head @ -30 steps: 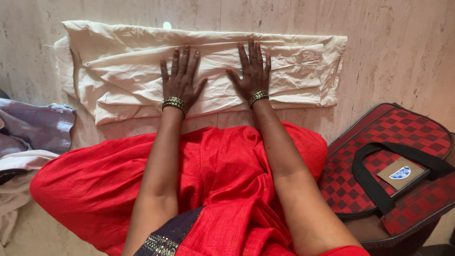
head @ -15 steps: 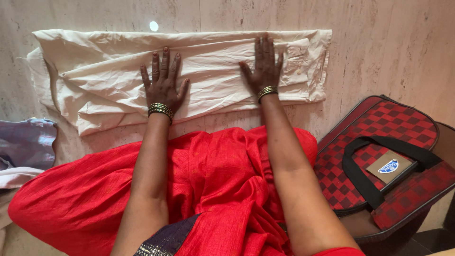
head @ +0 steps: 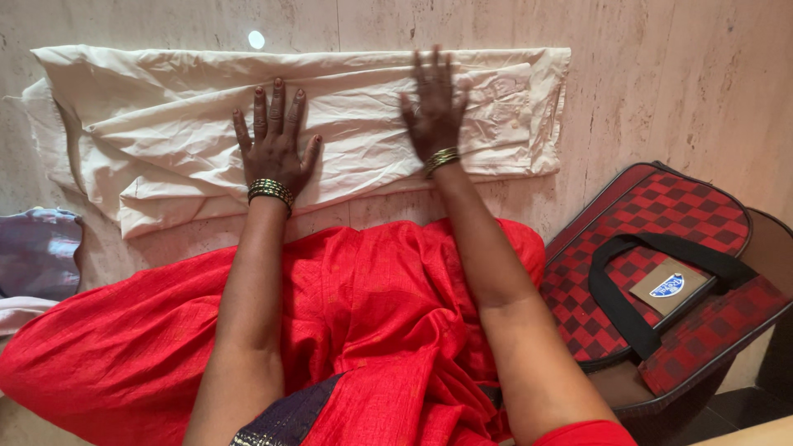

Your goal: The person removes a shirt from a bag, buttons the collar and front, and then folds the shirt on the floor.

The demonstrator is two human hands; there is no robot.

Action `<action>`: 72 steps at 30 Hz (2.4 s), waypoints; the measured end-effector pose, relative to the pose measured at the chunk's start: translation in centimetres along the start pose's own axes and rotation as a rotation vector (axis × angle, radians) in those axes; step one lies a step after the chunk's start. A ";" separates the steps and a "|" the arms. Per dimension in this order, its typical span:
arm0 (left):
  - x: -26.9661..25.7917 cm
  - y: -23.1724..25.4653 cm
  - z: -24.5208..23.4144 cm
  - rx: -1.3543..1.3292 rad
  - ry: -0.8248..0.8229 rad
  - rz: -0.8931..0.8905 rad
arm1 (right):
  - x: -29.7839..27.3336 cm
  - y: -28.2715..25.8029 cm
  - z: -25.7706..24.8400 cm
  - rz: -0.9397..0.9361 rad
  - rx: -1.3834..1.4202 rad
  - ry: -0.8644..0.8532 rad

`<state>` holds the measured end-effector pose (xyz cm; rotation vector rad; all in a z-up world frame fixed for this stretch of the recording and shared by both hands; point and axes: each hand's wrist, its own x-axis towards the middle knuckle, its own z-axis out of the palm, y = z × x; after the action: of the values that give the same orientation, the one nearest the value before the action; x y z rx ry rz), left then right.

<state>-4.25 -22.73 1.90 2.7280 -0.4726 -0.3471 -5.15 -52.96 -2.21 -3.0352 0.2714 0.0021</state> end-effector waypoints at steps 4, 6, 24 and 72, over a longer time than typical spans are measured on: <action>0.3 -0.6 1.0 0.306 0.147 0.048 | -2.4 -12.8 -1.0 -0.209 -0.060 -0.298; 0.3 -0.9 1.4 0.329 0.161 0.055 | -2.2 -14.5 -1.9 -0.217 -0.041 -0.366; 0.9 -3.1 -0.8 -0.028 0.008 -0.341 | 0.7 6.0 -2.6 0.085 0.030 -0.057; -0.2 -0.6 -0.2 0.012 -0.064 -0.046 | 0.3 6.4 -1.3 0.093 0.022 -0.037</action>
<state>-4.22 -22.01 1.89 2.7499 -0.4311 -0.4467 -6.01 -59.40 -1.49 -2.9946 0.4057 0.0614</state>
